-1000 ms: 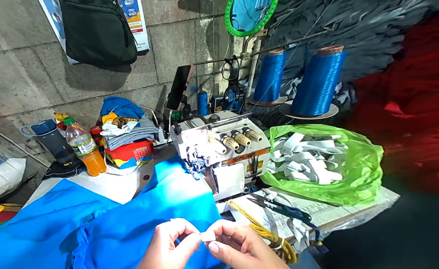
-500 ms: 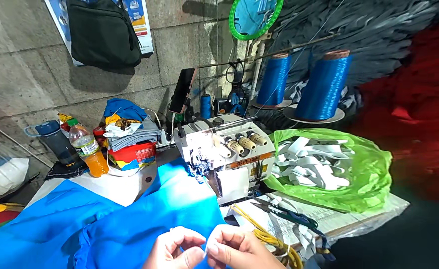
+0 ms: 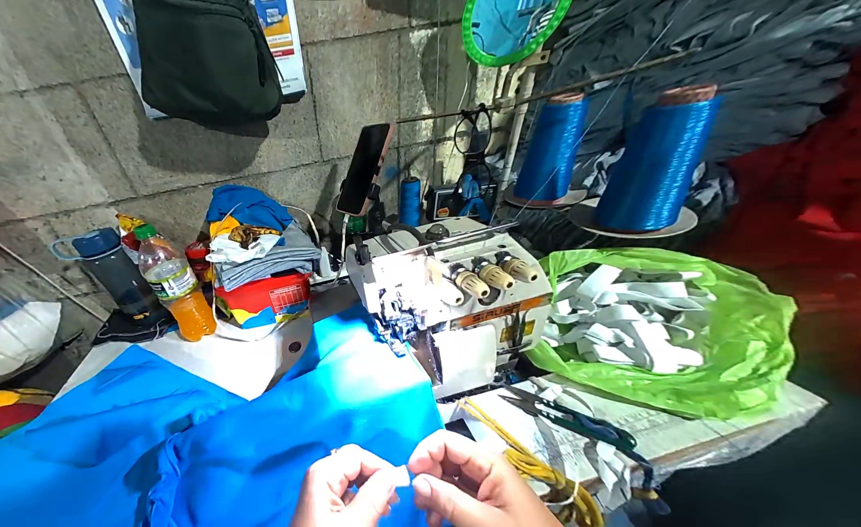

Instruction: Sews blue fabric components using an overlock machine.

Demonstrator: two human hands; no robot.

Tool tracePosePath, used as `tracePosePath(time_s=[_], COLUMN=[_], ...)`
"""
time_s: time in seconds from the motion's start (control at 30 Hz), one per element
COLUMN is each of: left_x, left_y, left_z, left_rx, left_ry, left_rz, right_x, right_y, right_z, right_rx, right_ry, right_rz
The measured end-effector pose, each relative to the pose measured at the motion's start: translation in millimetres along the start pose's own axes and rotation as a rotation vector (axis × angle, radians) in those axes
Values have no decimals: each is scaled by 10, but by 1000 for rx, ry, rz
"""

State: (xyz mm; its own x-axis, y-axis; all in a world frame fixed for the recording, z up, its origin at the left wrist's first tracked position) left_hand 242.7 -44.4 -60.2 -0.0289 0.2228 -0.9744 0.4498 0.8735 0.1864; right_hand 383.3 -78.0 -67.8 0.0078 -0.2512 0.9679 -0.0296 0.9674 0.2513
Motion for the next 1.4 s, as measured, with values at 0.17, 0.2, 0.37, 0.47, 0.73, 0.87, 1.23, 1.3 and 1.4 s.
tracePosePath(time_s=[0.17, 0.2, 0.37, 0.47, 0.73, 0.87, 1.23, 1.3, 1.4], left_x=[-26, -32, -54, -63, -71, -66, -423, -527, -450], left_y=[1, 1, -4, -4, 26, 49, 236, 328, 463], left_z=[-11, -11, -15, -18, -5, 2, 20, 118, 331], left_rx=[-58, -67, -78, -80, -84, -76, -247, -302, -251], left_ry=[101, 110, 139, 150, 116, 90, 586, 886, 1116], left_rz=[58, 67, 75, 76, 68, 57, 339, 512, 582], right_x=[39, 43, 7, -4, -19, -15, 137, 58, -50], right_y=[-22, -17, 3, 3, 9, 16, 374, 635, 899], right_z=[21, 28, 43, 50, 27, 22, -398, -618, -723], right_rx=[-8, -21, -69, -70, -103, -116, -312, -367, -297], right_ry=[-56, -61, -62, -40, 26, 44, -119, -171, -167], right_rz=[-35, -32, -14, -21, -47, -69, -87, 82, 377])
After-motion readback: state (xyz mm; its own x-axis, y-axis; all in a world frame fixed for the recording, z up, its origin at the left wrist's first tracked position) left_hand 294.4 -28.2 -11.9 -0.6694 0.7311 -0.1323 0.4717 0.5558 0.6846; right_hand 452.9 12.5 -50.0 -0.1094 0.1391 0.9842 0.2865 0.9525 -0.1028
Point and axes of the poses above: each hand's wrist, its own y-axis towards the middle knuckle, its own z-axis out of the palm, x = y × z, the point moved 9 cm from there along y, towards the middle knuckle, and after that the axes turned 2 degrees about -x, right-handed, at the moved point
